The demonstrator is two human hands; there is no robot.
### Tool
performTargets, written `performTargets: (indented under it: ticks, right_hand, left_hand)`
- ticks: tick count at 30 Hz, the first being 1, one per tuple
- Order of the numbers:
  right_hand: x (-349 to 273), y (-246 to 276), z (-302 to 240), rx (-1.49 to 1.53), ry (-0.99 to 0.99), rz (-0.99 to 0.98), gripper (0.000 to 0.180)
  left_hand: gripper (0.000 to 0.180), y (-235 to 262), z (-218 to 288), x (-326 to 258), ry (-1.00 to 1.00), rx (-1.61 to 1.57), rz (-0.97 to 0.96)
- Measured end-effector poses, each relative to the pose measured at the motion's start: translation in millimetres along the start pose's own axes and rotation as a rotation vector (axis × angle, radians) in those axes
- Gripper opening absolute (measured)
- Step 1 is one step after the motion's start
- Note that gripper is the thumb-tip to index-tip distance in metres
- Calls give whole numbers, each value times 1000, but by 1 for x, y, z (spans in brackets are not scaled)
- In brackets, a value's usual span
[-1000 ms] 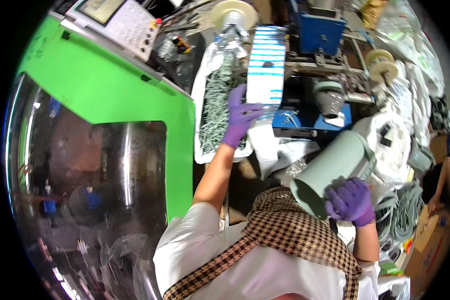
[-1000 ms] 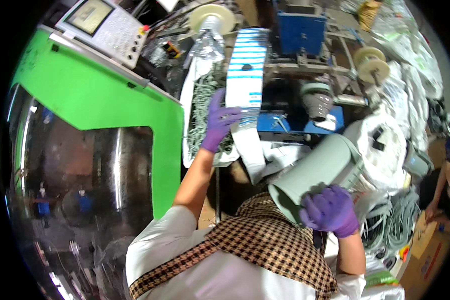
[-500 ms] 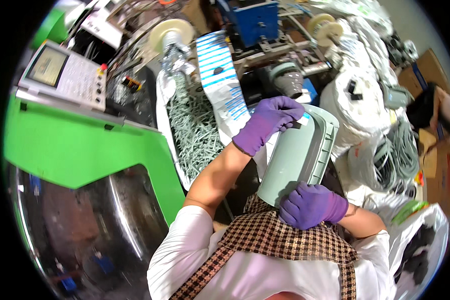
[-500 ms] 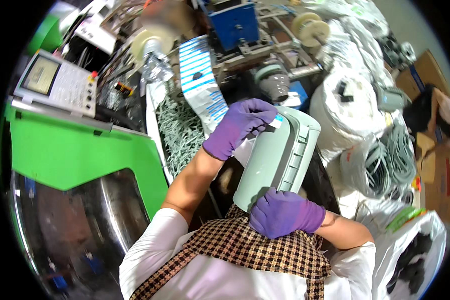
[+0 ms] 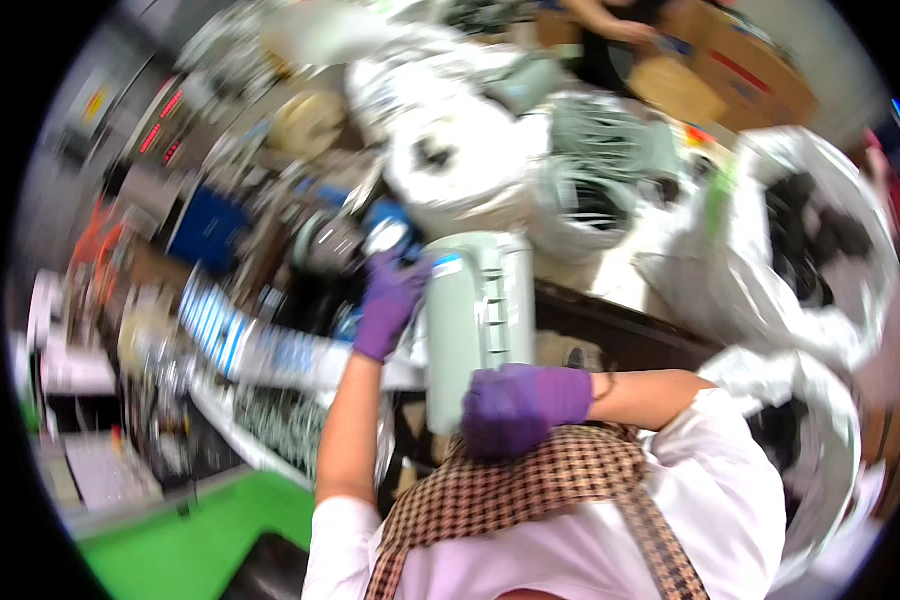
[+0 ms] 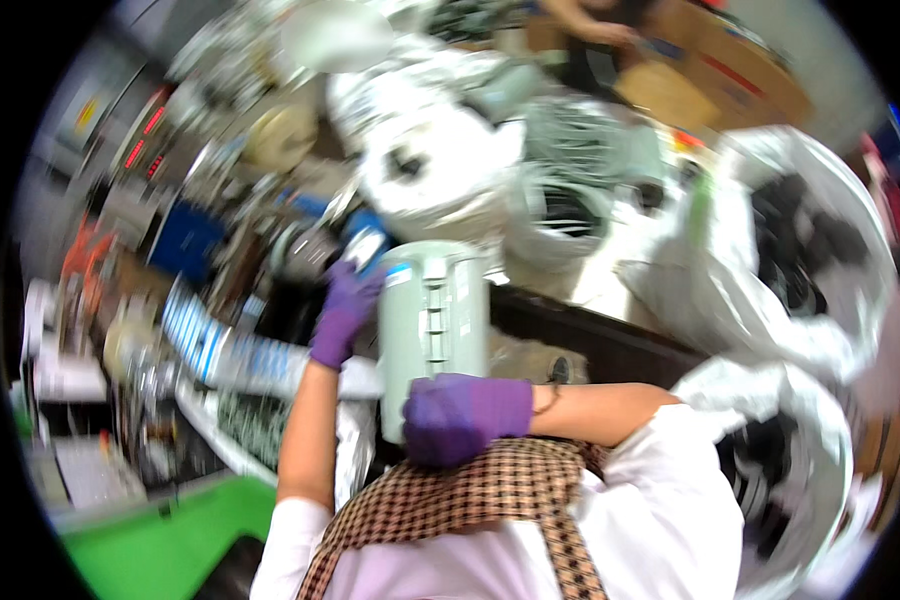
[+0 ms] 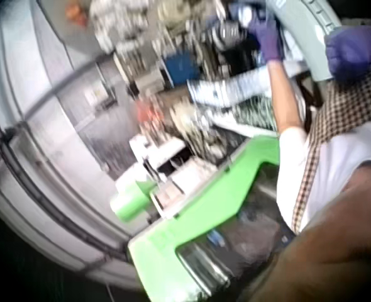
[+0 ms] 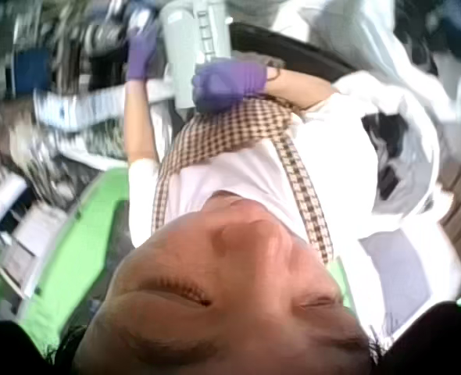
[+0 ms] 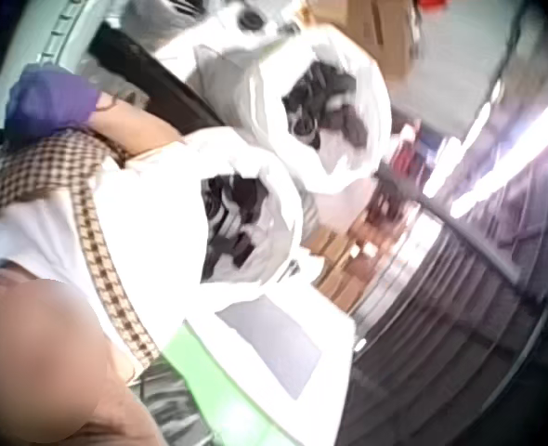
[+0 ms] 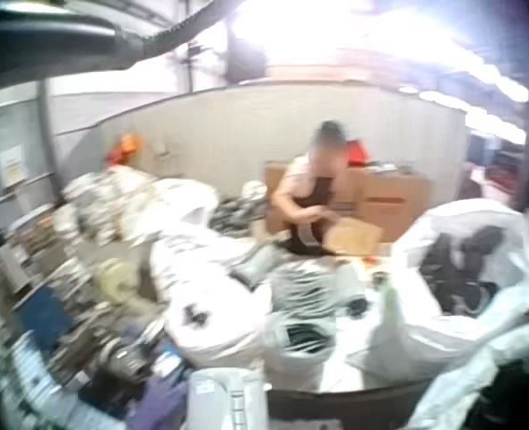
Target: The person assembles light green electric kettles by attaching black lids and bases to the main bodies. They retrieve components from large white bags and a cardboard box, then place the assembled units onto a green machine for processing.
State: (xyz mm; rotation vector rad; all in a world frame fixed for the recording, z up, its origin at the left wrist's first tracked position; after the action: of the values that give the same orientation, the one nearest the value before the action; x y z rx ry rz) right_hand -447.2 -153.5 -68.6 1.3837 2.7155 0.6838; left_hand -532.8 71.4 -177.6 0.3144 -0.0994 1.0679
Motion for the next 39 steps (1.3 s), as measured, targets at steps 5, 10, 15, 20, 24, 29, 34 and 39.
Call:
performTargets:
  ticks: [5,10,15,20,24,29,34,39]
  right_hand:
    - [-181,115,-28,-1038,-253,923,48]
    - [-373,136,6,-26,-769,1418,78]
    - [-456,122,11,-51,-819,1511,84]
    - [-503,105,25,-82,-870,1546,78]
    - [-519,90,29,-260,-1004,1467,74]
    - [-522,86,31,-221,-956,1590,70]
    - [-521,115,33,-131,-948,1511,68]
    - [-499,158,18,-377,-874,1312,72]
  left_hand:
    - [32,-47,-54,2,548,-248,100]
    - [21,-236,113,32,108,-372,-66]
    - [24,-546,271,28,-254,-378,-1005]
    - [33,-836,239,-32,-445,123,-1692]
    - [49,-964,137,-76,-744,874,-1930]
    - [43,-931,52,-130,-180,803,-2625]
    - [29,-914,99,-82,-722,792,-1845]
    - [46,-838,266,4,-1004,196,-1400]
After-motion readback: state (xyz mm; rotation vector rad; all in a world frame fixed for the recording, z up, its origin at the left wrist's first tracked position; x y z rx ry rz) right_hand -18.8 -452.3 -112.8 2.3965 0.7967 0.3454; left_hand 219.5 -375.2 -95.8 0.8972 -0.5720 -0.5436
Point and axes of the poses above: each hand's wrist, its own x-axis towards the middle knuckle, its own y-axis out of the back of the hand, z = x × y, the point moved 7 cm from there along x, towards the middle knuckle, and after that the axes turned 15 degrees about -x, right-handed, at the moved point
